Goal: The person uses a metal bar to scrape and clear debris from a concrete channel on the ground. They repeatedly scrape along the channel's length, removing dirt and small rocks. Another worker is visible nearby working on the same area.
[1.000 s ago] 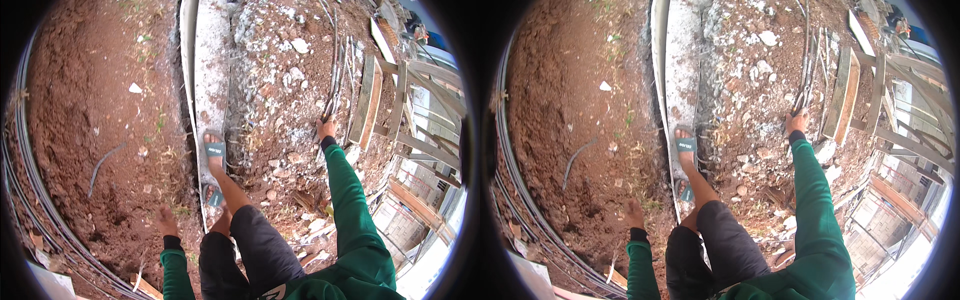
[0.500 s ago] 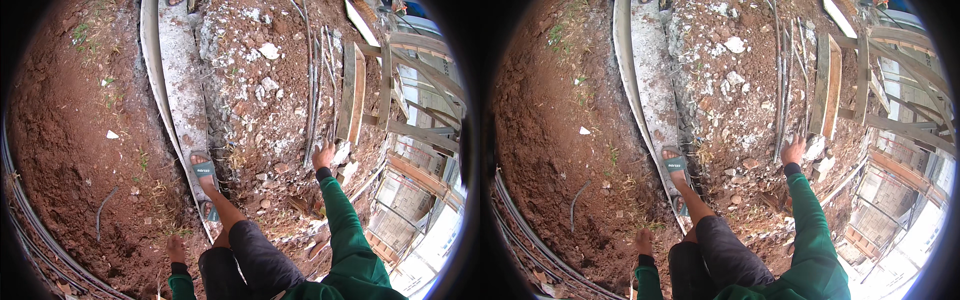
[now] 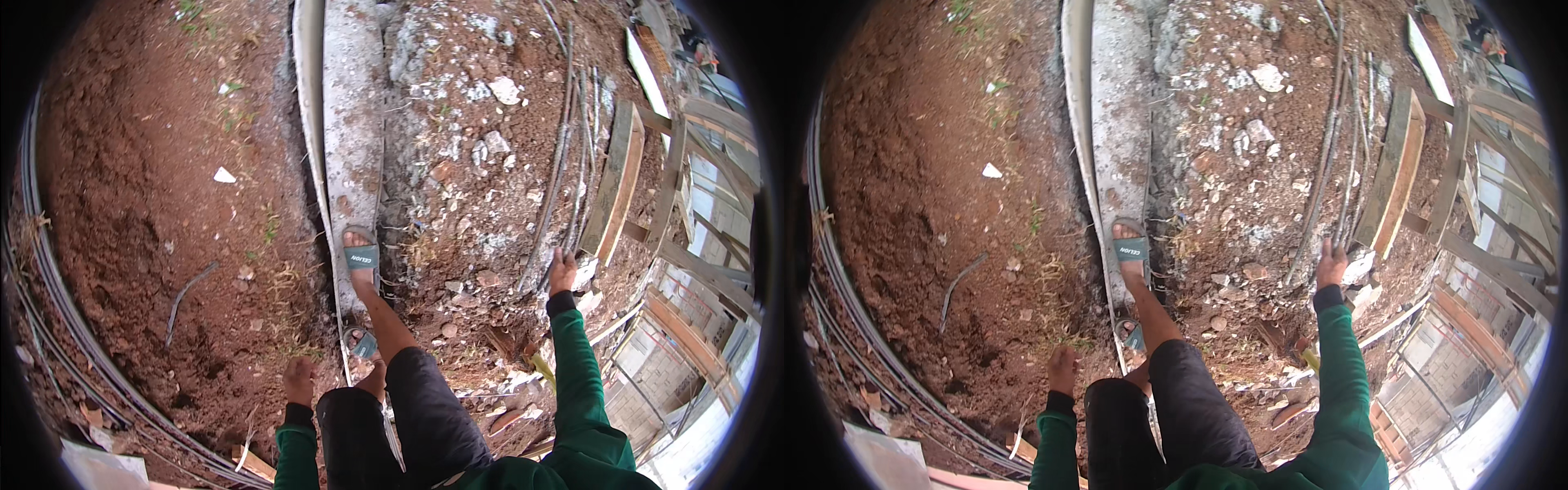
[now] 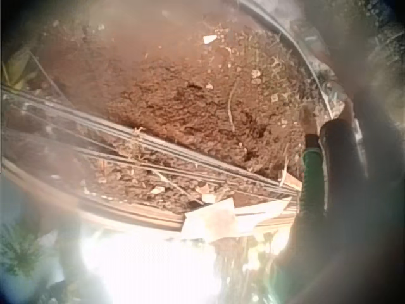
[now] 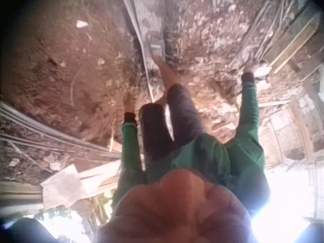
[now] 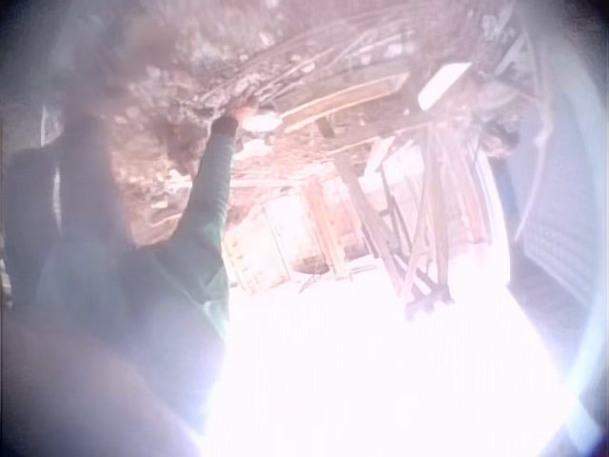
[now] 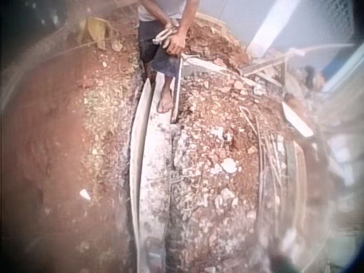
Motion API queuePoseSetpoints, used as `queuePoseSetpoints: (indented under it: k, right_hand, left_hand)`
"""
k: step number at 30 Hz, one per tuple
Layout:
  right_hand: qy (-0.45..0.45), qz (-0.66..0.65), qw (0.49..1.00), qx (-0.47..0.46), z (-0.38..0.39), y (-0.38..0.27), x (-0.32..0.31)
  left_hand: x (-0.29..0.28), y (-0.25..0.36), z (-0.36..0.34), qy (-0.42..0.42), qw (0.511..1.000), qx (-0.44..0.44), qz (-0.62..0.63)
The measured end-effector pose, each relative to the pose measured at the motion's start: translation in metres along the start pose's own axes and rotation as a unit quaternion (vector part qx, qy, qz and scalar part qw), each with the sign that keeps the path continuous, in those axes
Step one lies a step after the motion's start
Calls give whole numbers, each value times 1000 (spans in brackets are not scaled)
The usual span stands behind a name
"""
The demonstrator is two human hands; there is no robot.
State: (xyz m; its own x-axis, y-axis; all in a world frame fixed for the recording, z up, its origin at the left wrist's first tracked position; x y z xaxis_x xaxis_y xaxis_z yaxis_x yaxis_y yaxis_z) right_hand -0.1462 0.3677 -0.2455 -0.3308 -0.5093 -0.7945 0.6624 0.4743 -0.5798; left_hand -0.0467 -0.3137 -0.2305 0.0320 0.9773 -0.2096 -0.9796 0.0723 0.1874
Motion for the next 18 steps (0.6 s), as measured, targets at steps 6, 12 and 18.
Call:
queuePoseSetpoints:
  k: [6,12,18]
  right_hand:
    - [-86,-68,990,87,145,-170,-94]
    - [-253,-20,959,127,285,-222,-128]
    - [-462,106,881,4,299,-230,-58]
  left_hand:
    - [83,40,39,-109,987,23,115]
    - [218,71,103,-325,929,27,173]
    - [260,88,102,-332,883,-103,315]
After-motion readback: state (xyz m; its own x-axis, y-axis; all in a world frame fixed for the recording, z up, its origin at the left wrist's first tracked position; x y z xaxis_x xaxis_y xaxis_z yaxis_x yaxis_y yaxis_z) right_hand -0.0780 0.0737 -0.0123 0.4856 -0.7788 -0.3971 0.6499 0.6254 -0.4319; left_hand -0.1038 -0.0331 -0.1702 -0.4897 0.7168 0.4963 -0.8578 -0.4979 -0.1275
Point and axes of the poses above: each hand's wrist, its own z-axis away from the middle knuckle, its own x-axis out of the palm, y = z × x, the point moved 3 cm from there along -z, towards the middle knuckle, and after that the axes turned 12 degrees about -x, right-handed, at the moved point
